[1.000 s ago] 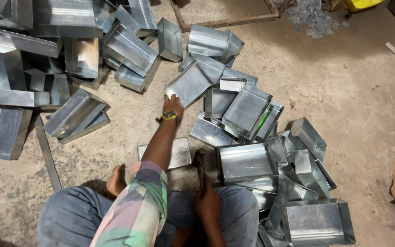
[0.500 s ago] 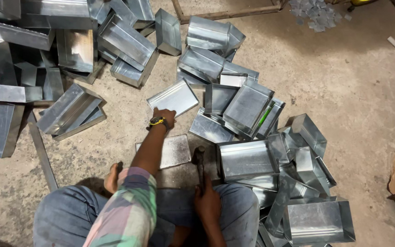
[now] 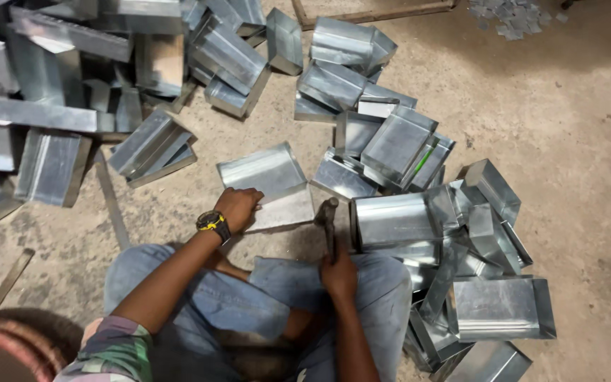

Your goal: The person uses a hammer to flatten or shape small rectangular metal pieces while sitting on the floor.

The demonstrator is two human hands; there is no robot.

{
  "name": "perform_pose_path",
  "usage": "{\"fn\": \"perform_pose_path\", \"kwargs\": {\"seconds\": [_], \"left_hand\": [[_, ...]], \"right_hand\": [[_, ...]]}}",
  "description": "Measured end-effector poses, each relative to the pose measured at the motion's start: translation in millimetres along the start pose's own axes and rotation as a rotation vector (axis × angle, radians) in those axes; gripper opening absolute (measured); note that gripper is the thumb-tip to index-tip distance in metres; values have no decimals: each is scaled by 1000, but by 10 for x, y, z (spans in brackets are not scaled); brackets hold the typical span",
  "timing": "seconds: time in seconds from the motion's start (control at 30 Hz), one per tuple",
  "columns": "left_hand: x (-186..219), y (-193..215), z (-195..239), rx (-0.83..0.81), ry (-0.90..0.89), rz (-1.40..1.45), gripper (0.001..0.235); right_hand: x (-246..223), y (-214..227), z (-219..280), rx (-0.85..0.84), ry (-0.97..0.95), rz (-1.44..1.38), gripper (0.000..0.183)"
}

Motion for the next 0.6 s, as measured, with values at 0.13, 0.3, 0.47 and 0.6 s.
{"fn": "perform_pose_path", "kwargs": {"seconds": [0.13, 0.3, 0.47, 0.6], "left_hand": [[108, 18, 357, -169, -7, -159, 22], [366, 187, 173, 93, 39, -77, 78], [281, 157, -152, 284, 194, -63, 91], [259, 92, -241, 341, 203, -90, 90]], "right_hand": [[-50, 10, -2, 47, 58, -112, 47], [-331, 582, 374, 241, 181, -341, 44], [-728, 1312, 838, 375, 294, -693, 45], [-903, 1662, 1126, 543, 479, -786, 48]]}}
Point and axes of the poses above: each hand's wrist, its own z-axis away from the middle knuckle, its own y-axis out of the back of the hand, x = y × z, the point moved 8 cm from there along -z, towards the middle knuckle, and after that the axes turned 13 degrees about z, right-handed, at the moved point
